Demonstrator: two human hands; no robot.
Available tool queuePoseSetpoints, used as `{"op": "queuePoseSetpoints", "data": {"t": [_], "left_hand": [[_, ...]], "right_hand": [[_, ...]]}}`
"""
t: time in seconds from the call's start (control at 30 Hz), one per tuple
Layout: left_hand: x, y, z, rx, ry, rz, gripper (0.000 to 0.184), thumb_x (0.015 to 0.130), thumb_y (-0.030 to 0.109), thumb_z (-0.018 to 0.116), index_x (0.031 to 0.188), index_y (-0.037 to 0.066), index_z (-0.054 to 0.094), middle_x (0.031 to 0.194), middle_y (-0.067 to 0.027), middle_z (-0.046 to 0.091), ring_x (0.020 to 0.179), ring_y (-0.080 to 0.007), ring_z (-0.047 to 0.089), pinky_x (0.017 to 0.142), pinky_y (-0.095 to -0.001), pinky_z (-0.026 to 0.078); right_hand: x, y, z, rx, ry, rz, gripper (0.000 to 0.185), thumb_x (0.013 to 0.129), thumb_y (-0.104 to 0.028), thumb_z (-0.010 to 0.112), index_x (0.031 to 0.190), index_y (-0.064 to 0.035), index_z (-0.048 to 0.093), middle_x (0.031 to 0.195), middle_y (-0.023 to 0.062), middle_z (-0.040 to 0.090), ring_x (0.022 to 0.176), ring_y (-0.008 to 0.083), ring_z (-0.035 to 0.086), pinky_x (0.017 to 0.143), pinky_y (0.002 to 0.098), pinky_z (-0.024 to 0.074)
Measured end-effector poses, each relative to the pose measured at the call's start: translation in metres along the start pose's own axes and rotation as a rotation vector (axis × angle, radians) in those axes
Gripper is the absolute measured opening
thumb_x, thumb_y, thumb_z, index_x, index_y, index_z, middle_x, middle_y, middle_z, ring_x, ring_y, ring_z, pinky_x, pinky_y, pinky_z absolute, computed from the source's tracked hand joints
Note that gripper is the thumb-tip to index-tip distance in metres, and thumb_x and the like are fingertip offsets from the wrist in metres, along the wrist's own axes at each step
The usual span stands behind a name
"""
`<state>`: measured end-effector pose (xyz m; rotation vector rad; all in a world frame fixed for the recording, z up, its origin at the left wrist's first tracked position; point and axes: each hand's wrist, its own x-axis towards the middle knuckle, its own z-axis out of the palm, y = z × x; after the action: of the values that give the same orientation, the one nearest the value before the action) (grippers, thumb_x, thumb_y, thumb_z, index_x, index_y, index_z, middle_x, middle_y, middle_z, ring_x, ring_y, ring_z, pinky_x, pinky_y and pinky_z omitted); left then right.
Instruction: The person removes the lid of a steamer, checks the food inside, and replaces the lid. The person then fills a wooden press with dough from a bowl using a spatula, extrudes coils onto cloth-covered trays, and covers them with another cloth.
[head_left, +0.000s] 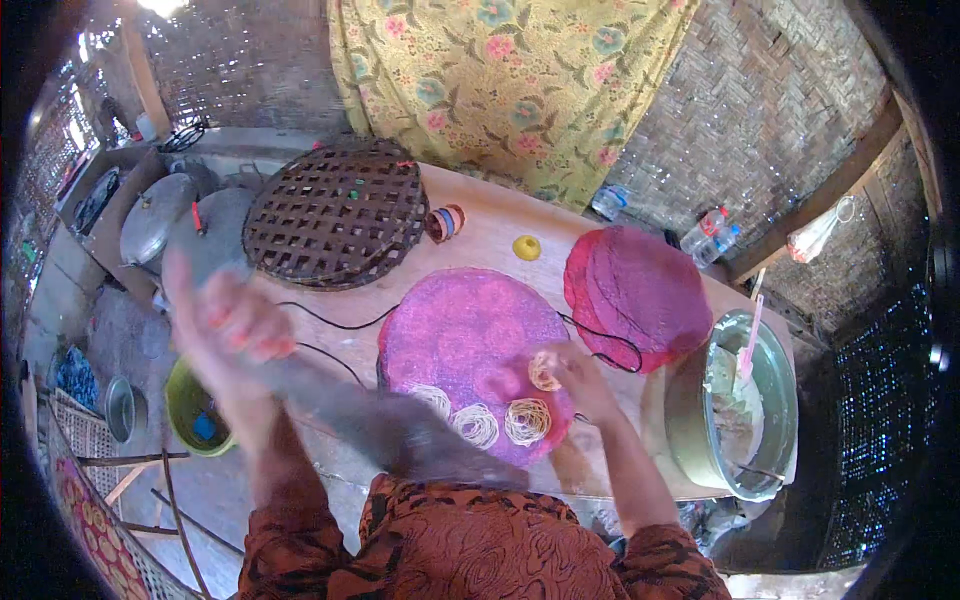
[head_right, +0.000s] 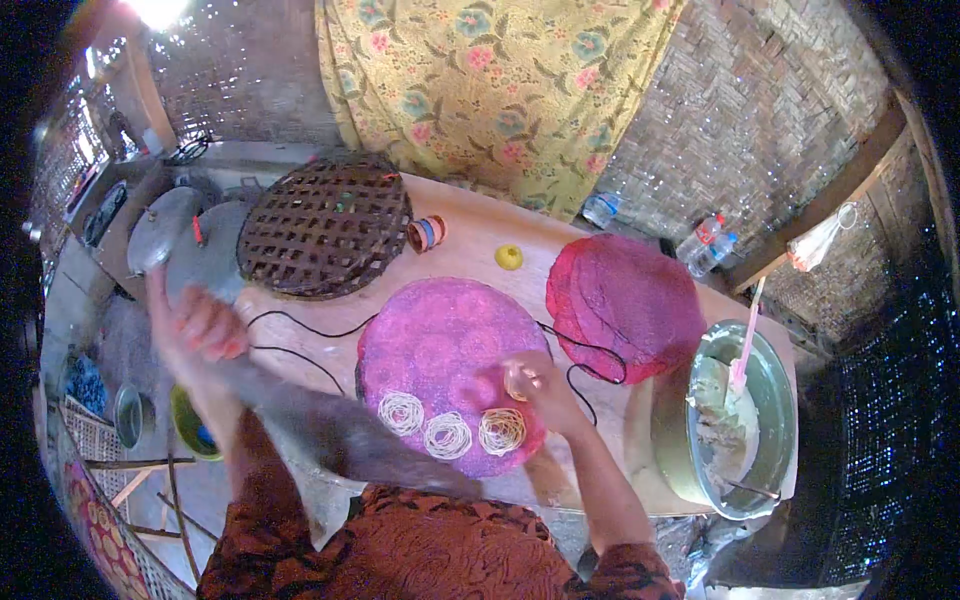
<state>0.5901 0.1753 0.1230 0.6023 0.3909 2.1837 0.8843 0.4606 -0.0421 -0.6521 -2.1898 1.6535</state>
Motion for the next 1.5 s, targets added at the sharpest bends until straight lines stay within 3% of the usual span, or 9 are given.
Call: {"op": "queuePoseSetpoints", "data": {"t": [0.07, 0.13, 0.17, 0.4, 0.8, 0.93, 1.13, 1.3, 1.5], "left_hand": [[0.039, -0.043, 0.027, -0.043, 0.120, -0.103, 0.060, 0.085, 0.067, 0.034, 0.055, 0.016, 0.042, 0.047, -0.0005, 0.042, 0.040, -0.0186, 0.042, 0.042, -0.0329, 0.036], [0.076, -0.077, 0.040, 0.162, 0.364, -0.161, 0.064, 0.086, 0.065, 0.034, 0.074, 0.004, 0.054, 0.065, -0.0102, 0.054, 0.060, -0.0278, 0.053, 0.063, -0.0389, 0.046], [0.102, -0.096, 0.012, 0.081, 0.164, -0.227, 0.067, 0.088, 0.062, 0.032, 0.087, -0.001, 0.054, 0.074, -0.0145, 0.058, 0.069, -0.0314, 0.057, 0.072, -0.0413, 0.048], [0.182, -0.186, 0.015, -0.073, 0.211, -0.495, 0.059, 0.091, 0.056, 0.032, 0.096, 0.001, 0.052, 0.083, -0.0178, 0.057, 0.082, -0.0334, 0.058, 0.081, -0.0495, 0.048], [0.210, -0.223, 0.043, -0.093, 0.347, -0.565, 0.065, 0.089, 0.064, 0.023, 0.093, 0.006, 0.052, 0.073, -0.0167, 0.055, 0.067, -0.0330, 0.057, 0.063, -0.0496, 0.047], [0.214, -0.224, 0.041, -0.089, 0.370, -0.594, 0.066, 0.088, 0.065, 0.022, 0.092, 0.007, 0.052, 0.070, -0.0161, 0.054, 0.065, -0.0329, 0.056, 0.061, -0.0496, 0.046], [0.214, -0.227, 0.027, -0.119, 0.319, -0.578, 0.068, 0.087, 0.068, 0.026, 0.092, 0.006, 0.053, 0.074, -0.0157, 0.057, 0.069, -0.0318, 0.057, 0.065, -0.0465, 0.047], [0.191, -0.231, -0.003, -0.286, 0.058, -0.519, 0.076, 0.079, 0.073, 0.038, 0.080, -0.001, 0.055, 0.075, -0.0162, 0.059, 0.072, -0.0335, 0.059, 0.083, -0.0495, 0.048], [0.159, -0.290, -0.124, -0.529, 0.199, -0.457, 0.069, 0.082, 0.071, 0.035, 0.075, 0.004, 0.051, 0.066, -0.0091, 0.053, 0.063, -0.0275, 0.054, 0.071, -0.0437, 0.047]], "right_hand": [[-0.016, -0.069, 0.010, 0.433, -0.531, 0.025, 0.065, 0.088, -0.051, 0.051, 0.125, 0.0025, 0.048, 0.106, 0.0129, 0.059, 0.111, 0.0219, 0.050, 0.093, 0.0390, 0.0394], [-0.037, -0.064, 0.008, 0.480, -0.660, 0.162, 0.074, 0.086, -0.057, 0.049, 0.128, 0.0032, 0.042, 0.103, 0.0131, 0.059, 0.106, 0.0232, 0.051, 0.094, 0.0403, 0.0400], [-0.044, -0.063, 0.005, 0.518, -0.770, 0.314, 0.083, 0.084, -0.063, 0.048, 0.132, 0.0038, 0.037, 0.100, 0.0133, 0.060, 0.102, 0.0245, 0.053, 0.094, 0.0417, 0.0406], [-0.048, -0.091, -0.018, 1.251, -0.768, 0.426, 0.090, 0.075, -0.077, 0.041, 0.127, -0.0046, 0.041, 0.080, 0.0187, 0.054, 0.071, 0.0281, 0.054, 0.063, 0.0378, 0.0446], [-0.057, -0.101, -0.056, 1.200, -0.567, 0.421, 0.093, 0.075, -0.082, 0.028, 0.125, -0.0055, 0.048, 0.061, 0.0198, 0.048, 0.038, 0.0256, 0.043, 0.034, 0.0386, 0.0396], [-0.056, -0.103, -0.055, 1.293, -0.630, 0.416, 0.111, 0.071, -0.084, 0.030, 0.134, 0.0080, 0.030, 0.063, 0.0166, 0.048, 0.041, 0.0255, 0.043, 0.039, 0.0366, 0.0380], [-0.053, -0.103, -0.059, 1.301, -0.620, 0.510, 0.110, 0.070, -0.085, 0.030, 0.135, 0.0039, 0.032, 0.064, 0.0167, 0.049, 0.045, 0.0254, 0.045, 0.042, 0.0371, 0.0390], [-0.047, -0.114, -0.039, 0.949, -0.375, 0.600, 0.092, 0.076, -0.080, 0.031, 0.123, -0.0024, 0.044, 0.076, 0.0186, 0.056, 0.052, 0.0281, 0.053, 0.050, 0.0391, 0.0448], [-0.029, -0.065, -0.033, 0.480, -0.230, 0.813, 0.074, 0.086, -0.068, 0.033, 0.112, -0.0008, 0.049, 0.077, 0.0100, 0.060, 0.060, 0.0212, 0.061, 0.056, 0.0332, 0.0521]]}}
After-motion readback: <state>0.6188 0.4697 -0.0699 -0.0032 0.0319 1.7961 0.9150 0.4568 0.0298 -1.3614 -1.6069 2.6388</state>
